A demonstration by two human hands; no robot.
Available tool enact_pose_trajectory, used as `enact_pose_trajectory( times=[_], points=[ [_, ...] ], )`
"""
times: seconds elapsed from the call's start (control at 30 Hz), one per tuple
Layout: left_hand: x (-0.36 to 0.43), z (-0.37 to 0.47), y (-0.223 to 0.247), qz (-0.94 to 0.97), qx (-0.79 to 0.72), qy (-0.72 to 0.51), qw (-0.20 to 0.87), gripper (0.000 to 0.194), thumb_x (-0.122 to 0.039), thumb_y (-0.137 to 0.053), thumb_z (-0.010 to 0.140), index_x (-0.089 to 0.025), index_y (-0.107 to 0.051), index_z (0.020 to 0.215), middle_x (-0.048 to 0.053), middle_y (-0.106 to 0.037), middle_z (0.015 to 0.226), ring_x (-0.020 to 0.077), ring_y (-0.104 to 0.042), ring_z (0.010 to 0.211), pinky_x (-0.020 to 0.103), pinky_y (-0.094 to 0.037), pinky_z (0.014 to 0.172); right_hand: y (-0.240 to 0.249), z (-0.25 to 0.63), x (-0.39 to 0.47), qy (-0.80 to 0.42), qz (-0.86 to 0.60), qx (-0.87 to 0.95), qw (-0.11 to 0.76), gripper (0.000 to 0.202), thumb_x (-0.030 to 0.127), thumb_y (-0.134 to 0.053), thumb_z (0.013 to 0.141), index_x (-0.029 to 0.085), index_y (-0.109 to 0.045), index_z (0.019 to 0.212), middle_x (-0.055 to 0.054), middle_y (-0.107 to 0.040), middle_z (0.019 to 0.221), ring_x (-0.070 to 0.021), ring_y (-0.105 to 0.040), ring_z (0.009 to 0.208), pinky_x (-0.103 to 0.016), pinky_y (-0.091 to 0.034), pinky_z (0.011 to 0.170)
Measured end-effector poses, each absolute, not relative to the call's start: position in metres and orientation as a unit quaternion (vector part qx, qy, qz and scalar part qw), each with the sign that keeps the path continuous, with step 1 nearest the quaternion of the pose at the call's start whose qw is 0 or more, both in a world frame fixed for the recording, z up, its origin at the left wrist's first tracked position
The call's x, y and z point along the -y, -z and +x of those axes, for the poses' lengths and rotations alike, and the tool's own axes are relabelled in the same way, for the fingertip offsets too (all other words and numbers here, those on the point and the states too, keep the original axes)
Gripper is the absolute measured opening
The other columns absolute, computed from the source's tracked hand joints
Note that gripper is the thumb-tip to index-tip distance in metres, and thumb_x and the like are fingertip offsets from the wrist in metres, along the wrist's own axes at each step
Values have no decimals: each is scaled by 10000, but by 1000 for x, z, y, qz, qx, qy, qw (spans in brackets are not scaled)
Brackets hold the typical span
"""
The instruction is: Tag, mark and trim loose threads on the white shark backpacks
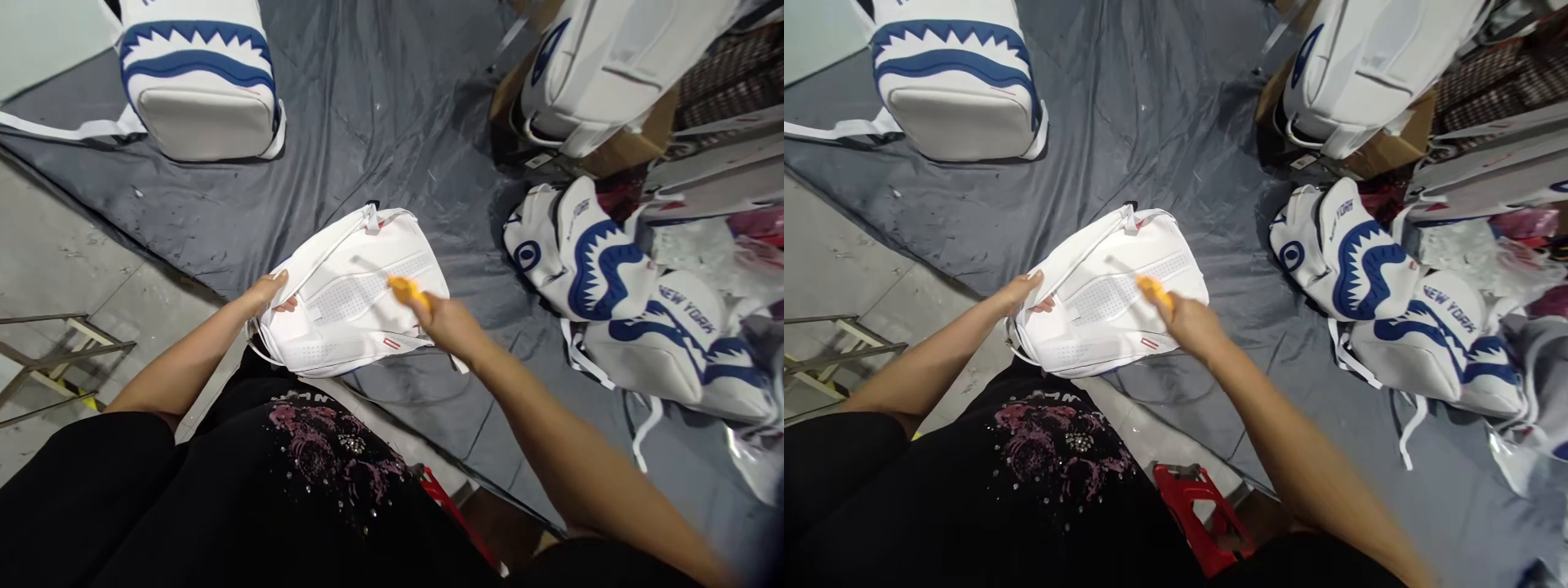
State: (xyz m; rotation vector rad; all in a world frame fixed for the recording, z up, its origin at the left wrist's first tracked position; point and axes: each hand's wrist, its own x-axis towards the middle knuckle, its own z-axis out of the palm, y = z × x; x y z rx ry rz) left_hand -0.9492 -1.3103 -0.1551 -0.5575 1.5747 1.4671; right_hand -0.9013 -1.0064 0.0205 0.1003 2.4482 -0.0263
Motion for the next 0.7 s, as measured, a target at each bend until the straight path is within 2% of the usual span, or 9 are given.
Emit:
enact_pose_trajectory(
  times=[0.1,0.17,0.23,0.3,0.33,0.4,0.47,0.6,0.7],
  points=[
    [1309,-945,153,-193,-676,-577,416,570,-605,-369,961,-99,-611,1061,167,-741,826,250,-730,724,342,-580,668,-38,-883,989,54,35,-905,421,572,615,-301,988,191,-684,1014,-130,-742,912,-255,-685,818,-303,-456,682],
    [1305,-933,145,-163,-711,-573,374,561,-602,-462,925,-131,-582,1205,186,-713,1118,307,-688,1062,444,-548,915,-45,-874,964,-30,149,-915,373,645,618,-245,992,150,-689,1023,-174,-730,911,-280,-681,819,-320,-456,654],
    [1296,-911,133,-87,-792,-541,270,621,-543,-589,872,-185,-491,1371,173,-509,1460,343,-423,1402,528,-343,1151,-50,-865,938,-93,219,-914,327,630,567,-254,1001,108,-685,1025,-207,-719,932,-300,-677,841,-326,-449,636],
    [1282,-880,121,62,-871,-464,151,712,-480,-655,842,-214,-413,1456,144,-267,1619,362,-156,1517,574,-117,1225,-51,-852,924,-47,202,-909,362,557,537,-309,996,132,-691,1010,-170,-724,932,-276,-674,830,-309,-447,637],
    [1274,-863,117,150,-890,-415,117,738,-474,-664,838,-207,-398,1473,148,-199,1640,381,-105,1522,594,-66,1222,-51,-844,923,-12,188,-906,380,526,528,-328,992,152,-694,988,-144,-726,909,-258,-670,811,-299,-445,639],
    [1256,-834,115,287,-885,-340,138,770,-455,-683,833,-191,-380,1490,173,-171,1641,410,-135,1504,610,-90,1206,-50,-827,930,33,177,-908,379,485,506,-347,987,172,-695,935,-114,-720,851,-237,-660,777,-289,-440,644],
    [1240,-814,119,332,-866,-302,218,797,-361,-708,821,-172,-350,1508,210,-246,1605,411,-246,1460,582,-209,1175,-50,-813,940,64,175,-911,369,473,502,-357,980,177,-694,910,-105,-713,818,-233,-654,768,-289,-442,649],
    [1225,-802,130,282,-862,-306,290,698,-164,-638,821,-136,-401,1477,242,-454,1456,394,-409,1342,542,-320,1098,-54,-789,944,107,189,-899,379,488,554,-361,961,187,-681,924,-91,-696,798,-228,-643,750,-298,-449,649],
    [1227,-806,130,233,-853,-356,303,524,-216,-617,848,-154,-534,1361,206,-527,1401,368,-457,1316,512,-320,1117,-58,-765,938,133,225,-888,377,498,581,-349,949,183,-640,877,-73,-647,728,-202,-602,657,-293,-436,588]
  ],
)
